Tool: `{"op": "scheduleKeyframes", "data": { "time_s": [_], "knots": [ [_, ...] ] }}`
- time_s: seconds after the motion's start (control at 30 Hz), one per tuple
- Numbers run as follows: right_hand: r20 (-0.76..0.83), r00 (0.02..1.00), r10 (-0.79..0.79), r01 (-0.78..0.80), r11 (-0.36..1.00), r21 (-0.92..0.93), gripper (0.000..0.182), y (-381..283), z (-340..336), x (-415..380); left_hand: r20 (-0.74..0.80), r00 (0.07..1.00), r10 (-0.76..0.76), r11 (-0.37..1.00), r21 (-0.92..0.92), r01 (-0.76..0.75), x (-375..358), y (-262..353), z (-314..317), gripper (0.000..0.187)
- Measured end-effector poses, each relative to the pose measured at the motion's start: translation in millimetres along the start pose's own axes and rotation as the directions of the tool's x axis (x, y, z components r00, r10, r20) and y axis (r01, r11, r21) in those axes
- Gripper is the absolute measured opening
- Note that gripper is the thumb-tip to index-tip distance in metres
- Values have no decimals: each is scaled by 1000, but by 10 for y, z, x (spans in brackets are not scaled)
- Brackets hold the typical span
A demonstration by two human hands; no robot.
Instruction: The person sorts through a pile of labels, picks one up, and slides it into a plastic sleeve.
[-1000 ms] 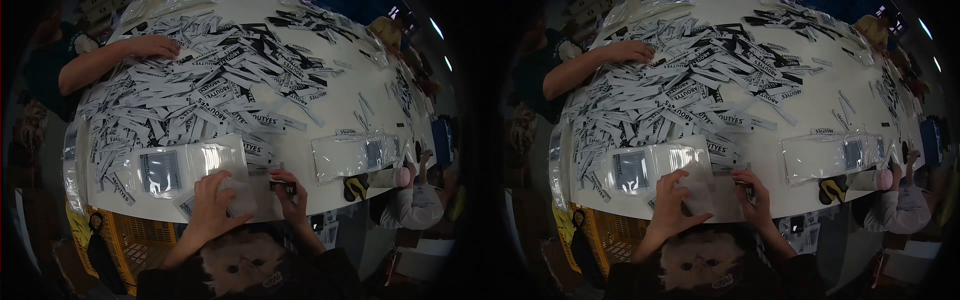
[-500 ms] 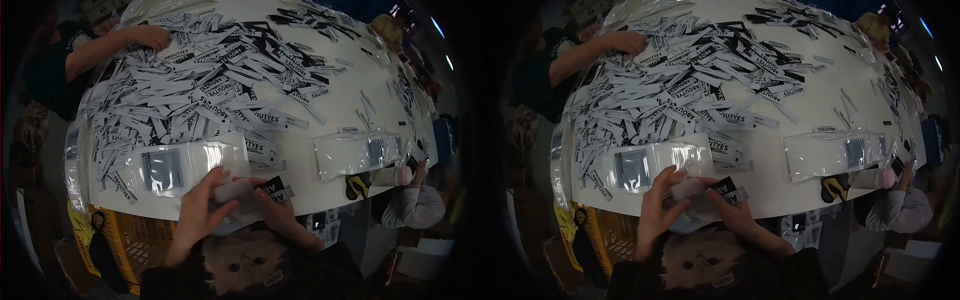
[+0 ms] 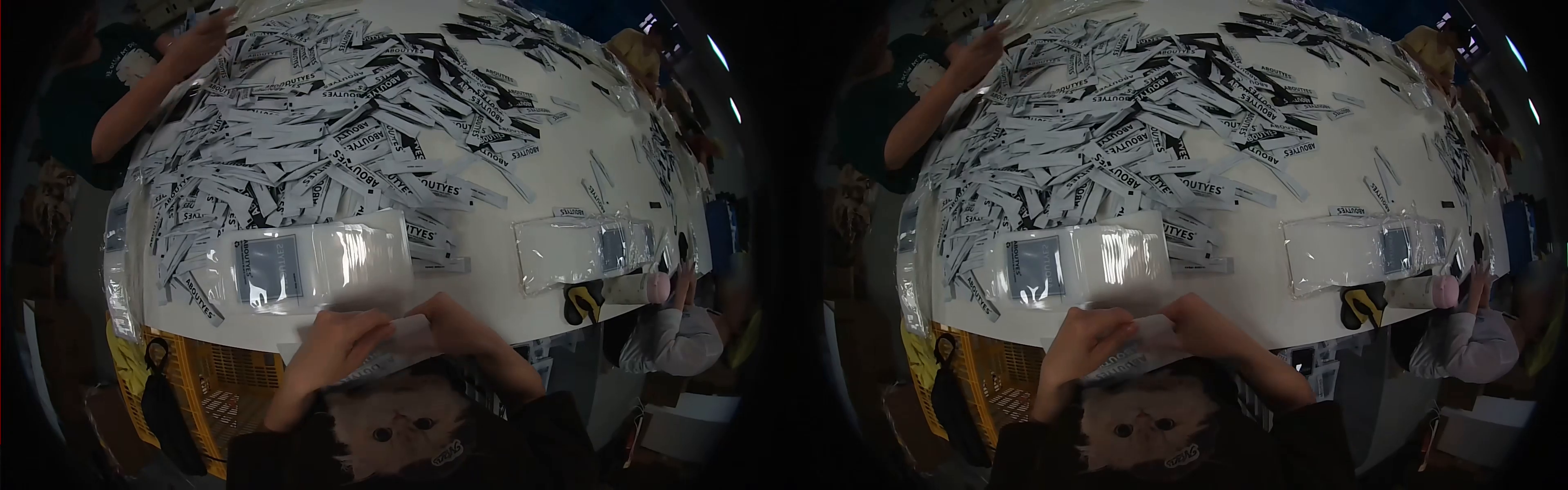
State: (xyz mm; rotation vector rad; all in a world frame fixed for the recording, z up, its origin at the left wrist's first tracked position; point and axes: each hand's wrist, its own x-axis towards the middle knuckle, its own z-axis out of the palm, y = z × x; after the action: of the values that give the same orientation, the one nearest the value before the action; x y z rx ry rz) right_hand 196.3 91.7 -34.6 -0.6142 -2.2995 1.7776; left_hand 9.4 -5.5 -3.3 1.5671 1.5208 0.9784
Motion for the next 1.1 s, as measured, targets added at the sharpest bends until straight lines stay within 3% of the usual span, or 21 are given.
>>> {"op": "scheduleKeyframes", "data": {
  "time_s": [0.03,0.07,0.1,0.13,0.17,0.2,0.23,0.27,0.3,0.37,0.43,0.5,0.6,0.73,0.8,0.83,0.9,0.97,1.03,1.07,1.1],
  "knots": [
    [0,1000,-3,3,1000,2,20,7,-16,19,86,996,-16,1000,15,15,16,-8,-38,13],
    [125,980,157,-157,987,-8,21,12,-53,50,172,985,-34,999,31,29,20,-16,-72,15],
    [244,918,311,-311,949,-39,22,20,-78,63,173,984,-34,999,36,29,9,-38,-87,15],
    [242,920,309,-308,950,-40,22,51,-96,48,68,995,-77,992,-98,84,2,-79,-84,15],
    [108,967,229,-253,894,370,21,97,-116,24,-31,991,-132,964,-236,121,-2,-117,-77,15],
    [-55,978,202,-104,698,708,20,97,-128,20,-32,991,-126,965,-233,115,-6,-149,-71,15],
    [-61,979,197,-97,703,704,20,53,-110,28,-109,975,-196,916,-374,143,-7,-179,-59,14],
    [-164,980,109,14,792,610,18,-39,-61,42,-169,947,-274,846,-510,154,0,-187,-50,13],
    [-258,966,9,125,859,497,16,-105,-19,58,-167,950,-265,849,-507,147,32,-158,-32,13],
    [-242,970,4,106,891,441,15,-137,15,71,-183,978,-95,874,-485,-6,103,-80,25,13],
    [-222,975,2,85,920,382,15,-119,25,93,-146,980,-134,873,-486,47,65,-145,50,13],
    [-182,974,-132,173,958,230,12,-33,29,140,-117,985,-124,869,-491,52,58,-156,12,13],
    [-216,976,-29,107,927,358,13,-66,60,182,-191,973,-130,889,-458,29,44,-156,51,14],
    [-250,968,-21,87,963,256,11,-116,-78,229,-151,962,-228,908,-390,154,47,-156,101,19],
    [-177,983,48,-21,988,153,13,-167,-175,178,-270,963,2,989,-141,-42,103,-95,163,22],
    [-186,982,41,-13,989,148,13,-149,-210,133,-268,963,14,989,-135,-52,113,-121,165,22],
    [-248,968,38,-33,999,21,17,-77,-318,-2,-27,1000,-11,999,-50,10,140,-210,155,20],
    [-203,968,147,-181,969,-166,17,-235,-686,-293,63,996,-57,995,91,51,138,-237,76,15],
    [-49,944,328,-327,897,-297,25,-496,-1047,-641,-373,915,154,987,11,-162,118,-263,58,13],
    [72,876,477,-372,762,-529,30,-633,-1096,-757,-412,907,93,994,89,-62,31,-389,6,24],
    [145,759,635,-348,583,-734,36,-714,-1119,-820,-413,905,97,994,87,-66,13,-467,-10,24]
  ]
}}
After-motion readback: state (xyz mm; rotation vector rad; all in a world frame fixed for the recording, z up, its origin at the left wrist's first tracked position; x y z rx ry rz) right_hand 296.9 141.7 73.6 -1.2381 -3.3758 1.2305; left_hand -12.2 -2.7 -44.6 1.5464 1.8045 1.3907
